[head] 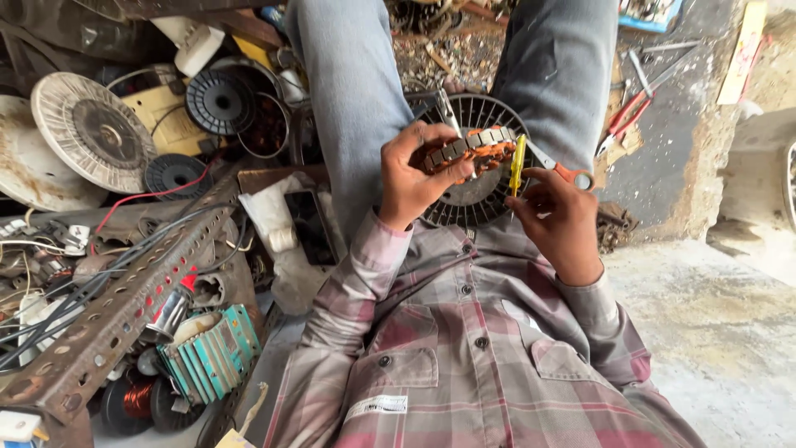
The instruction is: The person sits on the floor and uses a screwdriver and scissors to adjust and trim copper windings on a circular electrical component. They repeatedly rotate the component, tighten connections, and trim excess wire.
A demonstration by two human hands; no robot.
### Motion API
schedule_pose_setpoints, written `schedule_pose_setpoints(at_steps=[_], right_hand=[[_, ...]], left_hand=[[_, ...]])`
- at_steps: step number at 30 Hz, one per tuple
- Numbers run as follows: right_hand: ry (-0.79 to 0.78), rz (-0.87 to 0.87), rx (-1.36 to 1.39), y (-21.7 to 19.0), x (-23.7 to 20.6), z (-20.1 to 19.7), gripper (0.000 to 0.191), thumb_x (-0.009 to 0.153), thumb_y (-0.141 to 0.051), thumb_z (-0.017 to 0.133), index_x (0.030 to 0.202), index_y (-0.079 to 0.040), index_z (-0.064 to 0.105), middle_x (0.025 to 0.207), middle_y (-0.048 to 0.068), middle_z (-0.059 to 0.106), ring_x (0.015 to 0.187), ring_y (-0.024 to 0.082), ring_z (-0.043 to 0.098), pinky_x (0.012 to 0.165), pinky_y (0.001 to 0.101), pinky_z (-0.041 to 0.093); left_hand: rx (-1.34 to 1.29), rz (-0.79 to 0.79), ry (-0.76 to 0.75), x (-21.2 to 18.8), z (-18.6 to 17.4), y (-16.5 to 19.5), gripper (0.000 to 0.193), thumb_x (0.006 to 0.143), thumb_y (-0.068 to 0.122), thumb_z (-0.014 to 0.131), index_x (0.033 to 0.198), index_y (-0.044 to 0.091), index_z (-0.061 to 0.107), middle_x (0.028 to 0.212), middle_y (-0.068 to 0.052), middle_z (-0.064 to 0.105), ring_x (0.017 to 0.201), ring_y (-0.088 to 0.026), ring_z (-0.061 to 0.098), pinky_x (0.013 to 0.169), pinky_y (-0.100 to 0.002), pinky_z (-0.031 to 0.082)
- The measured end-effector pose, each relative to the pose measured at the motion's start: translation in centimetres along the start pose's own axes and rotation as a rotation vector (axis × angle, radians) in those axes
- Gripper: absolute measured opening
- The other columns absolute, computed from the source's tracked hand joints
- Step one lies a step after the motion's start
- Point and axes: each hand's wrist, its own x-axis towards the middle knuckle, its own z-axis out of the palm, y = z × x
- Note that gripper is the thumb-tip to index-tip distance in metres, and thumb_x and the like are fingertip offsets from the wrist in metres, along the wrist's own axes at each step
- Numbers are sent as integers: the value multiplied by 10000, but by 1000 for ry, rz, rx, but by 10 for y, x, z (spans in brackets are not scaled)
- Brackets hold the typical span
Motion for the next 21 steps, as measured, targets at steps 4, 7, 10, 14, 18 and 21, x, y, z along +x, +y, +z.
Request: schedule_pose_setpoints(at_steps=[4, 7, 10, 14, 18, 21], right_hand=[[81, -61, 27, 6, 13, -20, 248, 945, -56, 831, 1160, 7, 724, 918, 92, 763, 801, 133, 756, 694, 270, 600], [121, -140, -9, 12, 36, -42, 76, 1008, -3, 789, 1070, 15, 748, 951, 98, 759, 796, 140, 737, 665, 264, 577], [92, -305, -87, 15, 78, -54, 21, 1073, 19, 766, 1079, 26, 747, 964, 110, 758, 784, 148, 723, 662, 261, 552], [92, -530, -615, 33, 135, -63, 154, 1061, -51, 644, 1183, -6, 727, 1077, 87, 763, 882, 130, 714, 692, 241, 536], [-38, -523, -198, 45, 104, -42, 158, 1180, -67, 532, 1138, 45, 636, 1096, 96, 665, 949, 142, 618, 881, 226, 509], [-179, -349, 255, 32, 65, -34, 113, 1185, -5, 533, 1157, 78, 605, 1073, 109, 627, 910, 153, 572, 861, 236, 479]], left_hand=[[237, 294, 4, -5, -25, 23, 584, 854, 372, 853, 1264, 19, 634, 1171, -116, 696, 1097, -214, 693, 982, -339, 570], [397, 167, 184, -18, -71, 44, 341, 942, 271, 805, 1164, 36, 696, 1107, -72, 734, 1044, -172, 705, 916, -322, 555], [574, -60, 305, -25, -125, 50, 192, 925, 148, 793, 1055, 19, 737, 892, -69, 741, 807, -173, 682, 742, -313, 490], [792, 9, 303, -48, -177, 45, 158, 925, 113, 780, 1037, 16, 725, 894, -75, 736, 792, -253, 701, 744, -374, 559], [1237, -86, 240, -99, -216, 50, 142, 870, 98, 792, 972, 15, 738, 873, -113, 731, 776, -325, 676, 724, -438, 540], [1357, -321, 187, -147, -230, 63, 139, 864, 111, 778, 960, 20, 739, 890, -127, 729, 790, -338, 676, 732, -448, 542]])
